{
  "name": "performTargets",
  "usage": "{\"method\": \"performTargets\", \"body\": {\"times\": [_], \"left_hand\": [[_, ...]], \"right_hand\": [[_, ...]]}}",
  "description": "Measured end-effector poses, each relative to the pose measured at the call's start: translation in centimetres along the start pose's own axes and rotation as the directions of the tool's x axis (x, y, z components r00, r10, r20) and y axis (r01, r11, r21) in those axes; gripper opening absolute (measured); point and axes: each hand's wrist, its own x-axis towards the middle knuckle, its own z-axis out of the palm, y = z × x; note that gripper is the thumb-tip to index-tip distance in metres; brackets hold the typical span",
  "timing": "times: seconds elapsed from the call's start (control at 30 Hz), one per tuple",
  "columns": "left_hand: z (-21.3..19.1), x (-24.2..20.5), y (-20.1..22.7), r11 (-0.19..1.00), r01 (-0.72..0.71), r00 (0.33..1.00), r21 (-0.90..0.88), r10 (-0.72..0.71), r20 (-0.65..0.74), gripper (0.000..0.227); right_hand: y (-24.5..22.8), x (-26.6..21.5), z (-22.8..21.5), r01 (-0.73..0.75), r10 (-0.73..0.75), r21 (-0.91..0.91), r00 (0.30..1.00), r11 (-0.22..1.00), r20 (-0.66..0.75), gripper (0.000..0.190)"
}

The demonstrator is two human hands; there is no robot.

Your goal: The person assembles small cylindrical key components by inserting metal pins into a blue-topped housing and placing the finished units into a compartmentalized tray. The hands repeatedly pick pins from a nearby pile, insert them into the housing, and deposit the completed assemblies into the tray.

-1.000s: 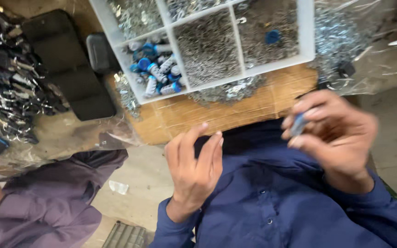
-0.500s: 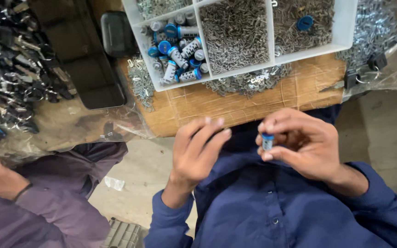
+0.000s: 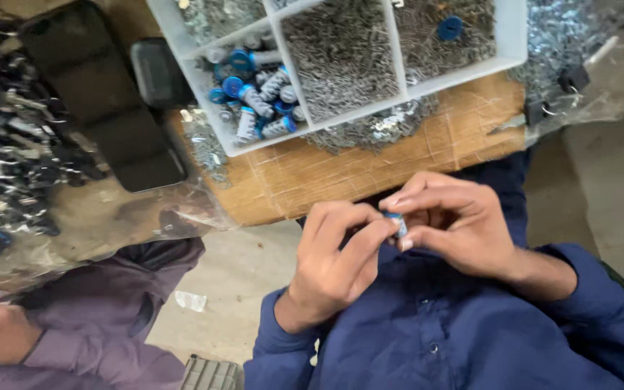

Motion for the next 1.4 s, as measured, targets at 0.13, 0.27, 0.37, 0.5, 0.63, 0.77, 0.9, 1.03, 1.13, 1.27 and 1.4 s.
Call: {"method": "performTargets", "body": {"times": [0.13, 0.27, 0.37, 0.5, 0.63, 0.77, 0.9, 1.03, 1.13, 1.27, 1.4], "left_hand": [[-1.3, 0.1, 0.3, 1.000, 0.013, 0.987, -0.005, -0.014, -0.160, 0.032], [-2.4, -1.2, -0.6, 0.991, 0.098, 0.995, -0.088, -0.095, 0.039, 0.035], [-2.3, -1.8, -1.7, 0.920, 0.232, 0.972, -0.317, -0.212, 0.097, 0.028], [-1.2, -2.1, -1.2, 0.843, 0.386, 0.914, -0.375, -0.403, 0.035, 0.022], [-0.3, -1.1, -1.1, 0.811, 0.172, 0.985, 0.560, -0.136, -0.106, 0.044], [-1.0, 0.0, -2.2, 0.827, 0.053, 0.998, 0.559, -0.063, -0.001, 0.039], [-1.5, -0.3, -2.9, 0.970, -0.101, 0.988, 0.223, 0.072, 0.136, 0.028], [0.8, -1.0, -2.0, 0.923, -0.070, 0.997, 0.378, 0.058, 0.041, 0.027], [1.8, -0.1, -1.3, 0.913, 0.231, 0.960, 0.336, -0.159, -0.229, 0.024], [2.4, 1.7, -0.3, 0.929, 0.188, 0.968, 0.320, -0.121, -0.218, 0.024], [3.4, 3.0, 0.8, 0.983, 0.118, 0.990, 0.143, -0.106, -0.090, 0.026]], "right_hand": [[-0.3, 1.6, 1.1, 0.042, -0.036, -0.062, 0.995, 0.997, 0.094, 0.037], [-0.6, 1.4, 1.5, -0.131, 0.126, 0.062, 0.989, 0.989, 0.072, 0.033], [-0.7, 1.5, 0.9, -0.014, 0.009, 0.015, 0.947, 1.000, 0.321, 0.029], [-0.5, 1.9, 0.8, 0.073, -0.057, -0.066, 0.972, 0.995, 0.227, 0.036], [-0.7, 1.6, 0.6, -0.023, 0.017, 0.135, 0.999, 0.991, 0.040, 0.034], [-2.0, 1.1, -0.4, 0.001, -0.006, 0.183, 1.000, 0.983, 0.028, 0.032], [-2.5, 1.1, -1.0, 0.057, -0.060, 0.080, 0.998, 0.995, 0.034, 0.034], [-1.9, 1.1, -1.5, -0.015, 0.015, 0.170, 1.000, 0.985, 0.002, 0.036], [-2.2, 0.7, -2.1, 0.036, -0.032, 0.210, 0.999, 0.977, -0.019, 0.034], [-2.6, 0.1, -2.9, 0.082, -0.074, 0.114, 0.994, 0.990, -0.074, 0.029], [-2.7, 0.2, -3.5, 0.056, -0.050, 0.064, 0.994, 0.996, -0.102, 0.030]]}}
